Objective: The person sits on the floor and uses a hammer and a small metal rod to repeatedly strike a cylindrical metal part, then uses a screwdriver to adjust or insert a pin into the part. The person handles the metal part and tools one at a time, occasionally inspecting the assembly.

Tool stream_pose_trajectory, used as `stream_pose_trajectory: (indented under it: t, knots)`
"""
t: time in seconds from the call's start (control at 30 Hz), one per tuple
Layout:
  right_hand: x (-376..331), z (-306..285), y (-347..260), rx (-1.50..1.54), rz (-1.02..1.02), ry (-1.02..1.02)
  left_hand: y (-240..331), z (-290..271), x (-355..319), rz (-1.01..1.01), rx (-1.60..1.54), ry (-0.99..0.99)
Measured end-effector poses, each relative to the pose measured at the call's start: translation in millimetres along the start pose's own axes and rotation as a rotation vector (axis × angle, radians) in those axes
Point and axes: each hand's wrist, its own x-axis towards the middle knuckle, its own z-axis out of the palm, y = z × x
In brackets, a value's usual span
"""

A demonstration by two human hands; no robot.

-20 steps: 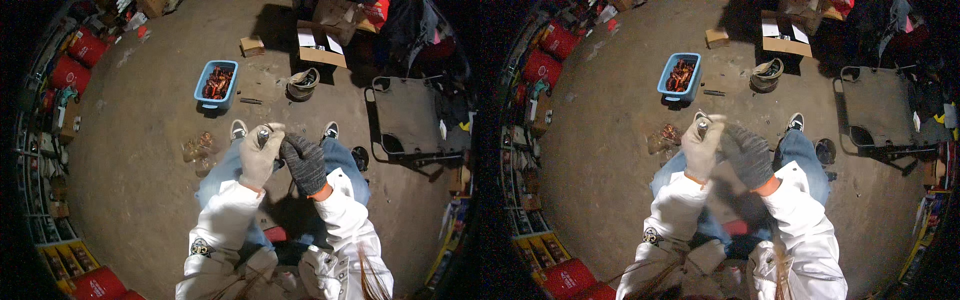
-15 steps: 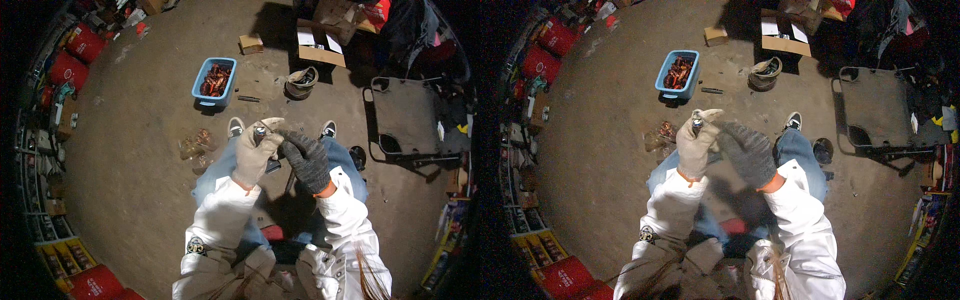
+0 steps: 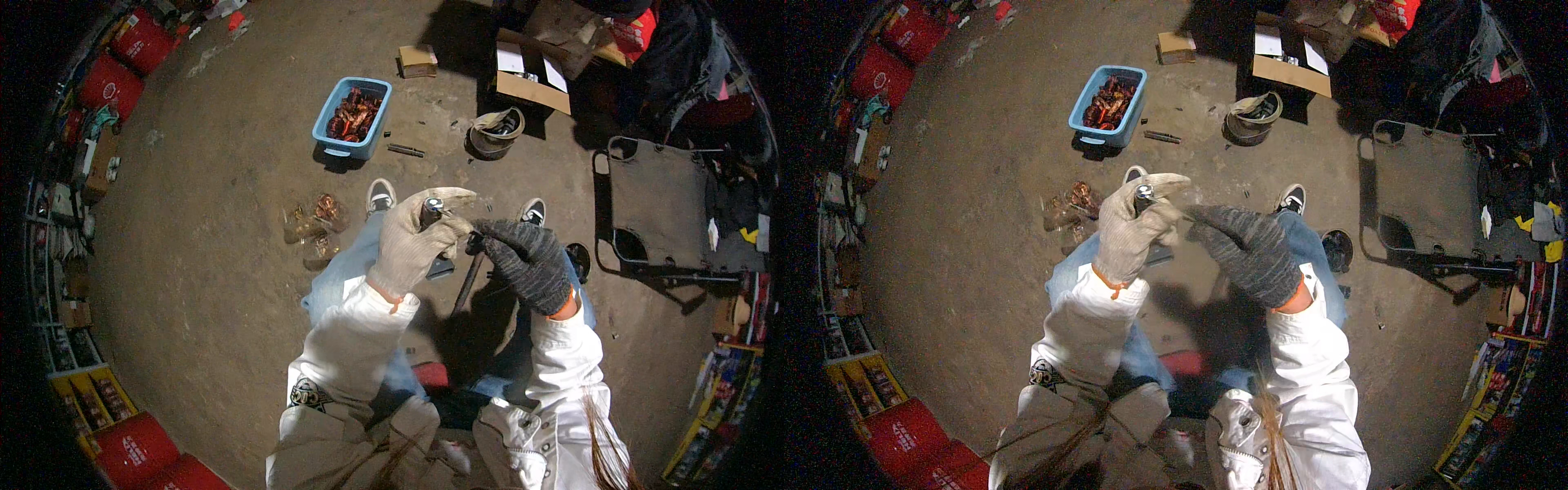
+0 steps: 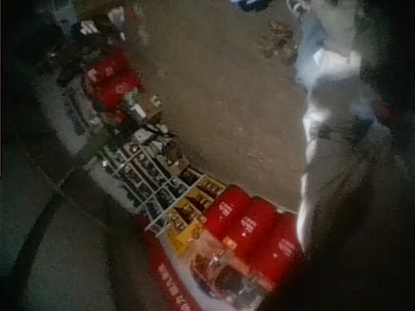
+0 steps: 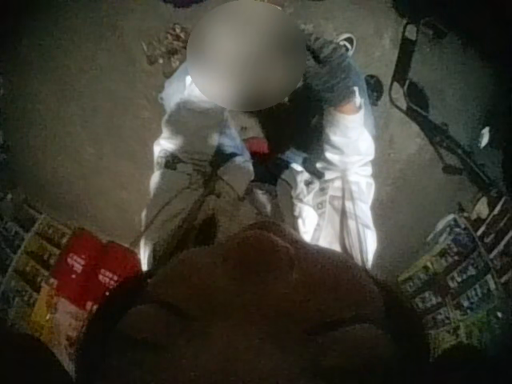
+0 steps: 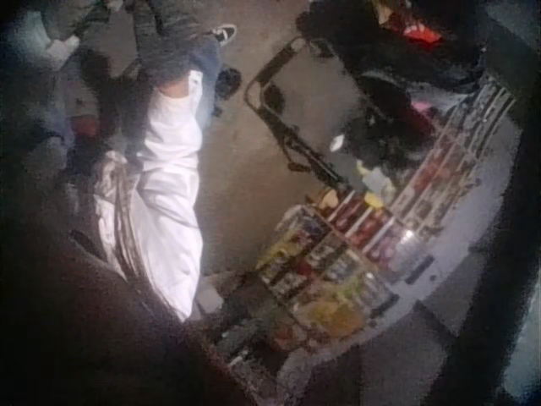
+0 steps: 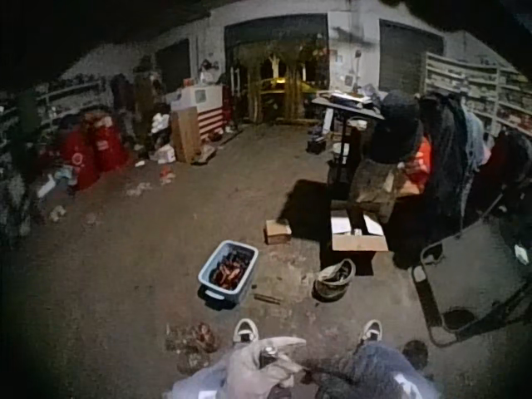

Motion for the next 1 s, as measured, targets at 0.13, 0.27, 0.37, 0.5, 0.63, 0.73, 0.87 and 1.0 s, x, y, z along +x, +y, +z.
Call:
stream_pose_trajectory:
  t: [0.13,0.27,0.37,0.5,0.63,0.73,0.87,1.0]
  knots:
    - [-0.5,-6.2,-1.3,0.059,0.108,-0.067,-0.3,1.8,-0.6,-0.004,0.035,-0.002]
    - [-2.6,-10.0,-2.9,0.015,0.080,-0.075,-2.5,-0.1,-1.9,-0.023,0.110,0.004]
    - [-4.6,-5.5,-2.1,0.048,0.122,-0.084,-5.8,-3.3,-2.5,-0.030,0.098,-0.018]
    - [-6.1,14.2,2.6,0.037,0.121,0.018,-13.2,-3.5,-2.0,-0.032,-0.034,0.037]
    - [-0.1,39.3,10.5,-0.159,-0.073,0.201,-18.1,3.1,-1.0,0.012,0.195,0.207]
    - [-0.1,41.3,12.3,-0.062,-0.004,0.206,-15.7,6.6,0.7,0.021,0.029,0.198]
    - [-1.5,25.1,9.7,0.013,0.121,0.110,-6.3,3.9,-1.0,0.039,-0.054,0.047]
    - [-1.9,18.5,3.2,0.044,0.059,0.087,-0.2,0.7,-5.0,0.083,-0.034,-0.032]
